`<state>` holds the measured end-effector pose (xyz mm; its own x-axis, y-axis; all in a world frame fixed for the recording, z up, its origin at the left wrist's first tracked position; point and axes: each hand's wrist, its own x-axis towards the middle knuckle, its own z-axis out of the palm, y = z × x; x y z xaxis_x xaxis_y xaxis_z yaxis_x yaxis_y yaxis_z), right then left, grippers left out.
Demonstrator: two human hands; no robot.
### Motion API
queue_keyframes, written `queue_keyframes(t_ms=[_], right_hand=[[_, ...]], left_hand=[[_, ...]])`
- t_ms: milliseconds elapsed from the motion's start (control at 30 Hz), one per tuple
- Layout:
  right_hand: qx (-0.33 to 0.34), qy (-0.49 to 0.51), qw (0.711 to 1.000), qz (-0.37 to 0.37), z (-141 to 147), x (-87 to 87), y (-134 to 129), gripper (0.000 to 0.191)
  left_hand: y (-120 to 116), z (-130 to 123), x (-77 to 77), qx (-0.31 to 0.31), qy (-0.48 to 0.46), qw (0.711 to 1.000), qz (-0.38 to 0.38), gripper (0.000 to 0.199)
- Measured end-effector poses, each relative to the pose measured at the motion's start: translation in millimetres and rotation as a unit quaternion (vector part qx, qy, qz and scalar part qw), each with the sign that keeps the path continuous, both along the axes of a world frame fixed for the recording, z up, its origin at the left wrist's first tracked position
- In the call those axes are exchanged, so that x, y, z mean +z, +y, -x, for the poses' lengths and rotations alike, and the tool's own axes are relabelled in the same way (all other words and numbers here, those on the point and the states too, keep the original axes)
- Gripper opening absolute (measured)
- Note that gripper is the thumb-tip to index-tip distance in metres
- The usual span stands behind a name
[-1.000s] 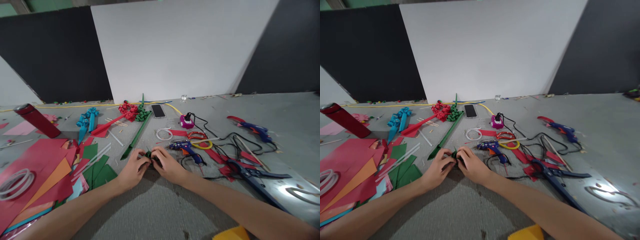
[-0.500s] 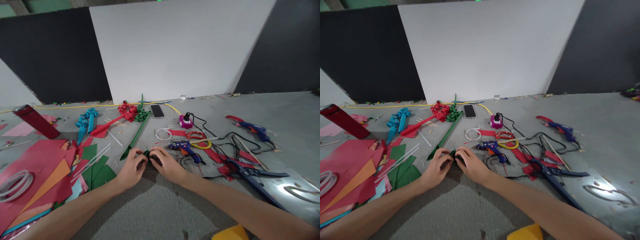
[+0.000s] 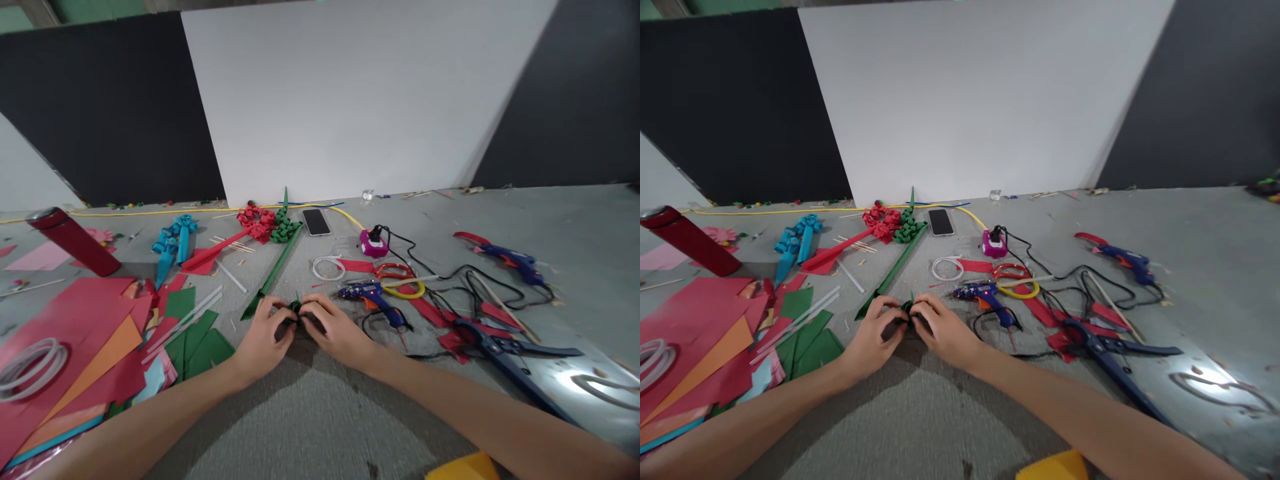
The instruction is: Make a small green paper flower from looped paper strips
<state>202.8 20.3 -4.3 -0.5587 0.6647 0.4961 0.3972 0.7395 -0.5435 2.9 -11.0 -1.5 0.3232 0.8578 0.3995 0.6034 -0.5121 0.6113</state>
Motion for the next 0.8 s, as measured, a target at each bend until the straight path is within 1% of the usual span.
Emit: queue_keyframes(t_ms=[233,433,800], right_hand=[[-0.007,-0.004,1.000,-0.011,-0.3,-1.2,-0.4,0.017],[-0.011,-0.023,1.000,-0.006,-1.3,-2.3,-0.2,0.016],[-0.023,-0.039,0.999,-0.011,-0.1,-0.5,-2.4,0.009]], left_hand=[[2.0,1.4,-1.3,-0.013,-0.007,1.000,-0.015,0.017],[3.6,1.9,-0.4,-0.017,-0.015,1.000,-0.007,0.017],[3.3,2.5,0.3,-0.018,-0.002,1.000,-0.005,0.021]])
